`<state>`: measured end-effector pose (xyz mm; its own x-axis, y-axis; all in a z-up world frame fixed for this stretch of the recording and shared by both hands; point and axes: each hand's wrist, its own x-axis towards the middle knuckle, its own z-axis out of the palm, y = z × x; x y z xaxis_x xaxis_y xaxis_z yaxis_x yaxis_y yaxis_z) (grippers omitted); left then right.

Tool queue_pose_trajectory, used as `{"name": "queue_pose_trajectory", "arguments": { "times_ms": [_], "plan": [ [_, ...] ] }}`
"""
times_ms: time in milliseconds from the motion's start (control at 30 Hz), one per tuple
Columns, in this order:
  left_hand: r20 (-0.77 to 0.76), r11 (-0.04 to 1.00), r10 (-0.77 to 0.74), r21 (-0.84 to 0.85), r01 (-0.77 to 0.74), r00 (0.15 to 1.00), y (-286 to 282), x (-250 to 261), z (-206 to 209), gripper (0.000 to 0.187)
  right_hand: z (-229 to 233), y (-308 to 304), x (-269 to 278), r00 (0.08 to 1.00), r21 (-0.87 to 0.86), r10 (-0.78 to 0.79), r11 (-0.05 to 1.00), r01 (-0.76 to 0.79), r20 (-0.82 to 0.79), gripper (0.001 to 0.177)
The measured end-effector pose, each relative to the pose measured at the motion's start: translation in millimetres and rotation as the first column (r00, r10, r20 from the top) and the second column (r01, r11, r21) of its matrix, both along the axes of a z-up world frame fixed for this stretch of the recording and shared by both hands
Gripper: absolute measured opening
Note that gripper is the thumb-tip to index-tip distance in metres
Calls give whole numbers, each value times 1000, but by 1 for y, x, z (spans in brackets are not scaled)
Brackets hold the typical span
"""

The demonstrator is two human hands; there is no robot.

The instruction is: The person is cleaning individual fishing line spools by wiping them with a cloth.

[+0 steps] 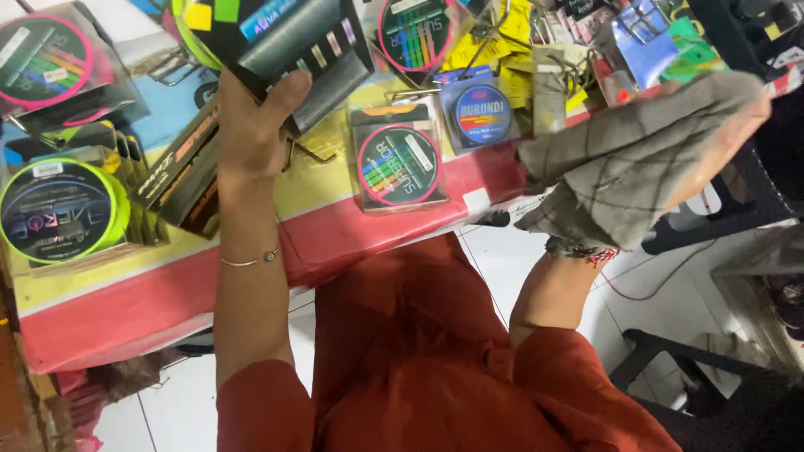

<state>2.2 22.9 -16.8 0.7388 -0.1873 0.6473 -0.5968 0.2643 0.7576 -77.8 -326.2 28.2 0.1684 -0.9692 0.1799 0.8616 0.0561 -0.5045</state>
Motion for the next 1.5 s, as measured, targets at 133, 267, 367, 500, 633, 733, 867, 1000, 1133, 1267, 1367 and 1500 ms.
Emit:
{"name": "queue_pose_trajectory", "arguments": {
  "times_ms": [133,267,367,500,633,733,867,1000,1133,1267,1367,1500],
  "plan": [
    [-28,974,-195,-127,190,980,-2,-8,6,42,-26,-14,-21,915,-247,129,940,-236,-384,49],
    [-66,970,-206,-144,195,976,15,-24,5,51,-38,7,-50,780,-639,182,479,-602,-598,37],
    [-227,989,7,-142,-40,974,26,-51,-21,61,-75,-5,-48,680,-640,58,287,-713,-731,35],
    [-476,956,151,-153,-251,866,17,-102,-34,67,-86,23,-48,596,-598,-52,56,-800,-802,48],
    [-644,928,96,-218,-302,759,-9,-129,-34,59,-87,53,-49,581,-586,-149,-14,-810,-800,60],
    [-709,945,87,-163,-283,699,-8,-136,-54,62,-90,62,-49,570,-579,-209,-22,-815,-795,55],
    [-738,929,154,-119,-351,657,-15,-147,-41,65,-88,70,-48,571,-579,-233,-36,-814,-788,50],
    [-726,945,213,-18,-327,654,-32,-150,33,93,-84,74,-49,573,-580,-213,-37,-814,-791,49],
    [-644,930,329,96,-354,691,-11,-144,-8,84,-75,74,-53,609,-614,-157,-24,-789,-777,50],
    [-433,866,497,307,-395,752,4,-153,10,67,-75,74,-59,587,-589,-89,0,-808,-805,52],
    [-317,673,678,631,-387,663,6,-154,46,59,-83,75,-61,576,-578,-90,1,-816,-813,53],
    [14,247,803,902,-354,596,-4,-125,44,51,-82,77,-60,575,-578,-110,-3,-816,-811,54]
  ]
}}
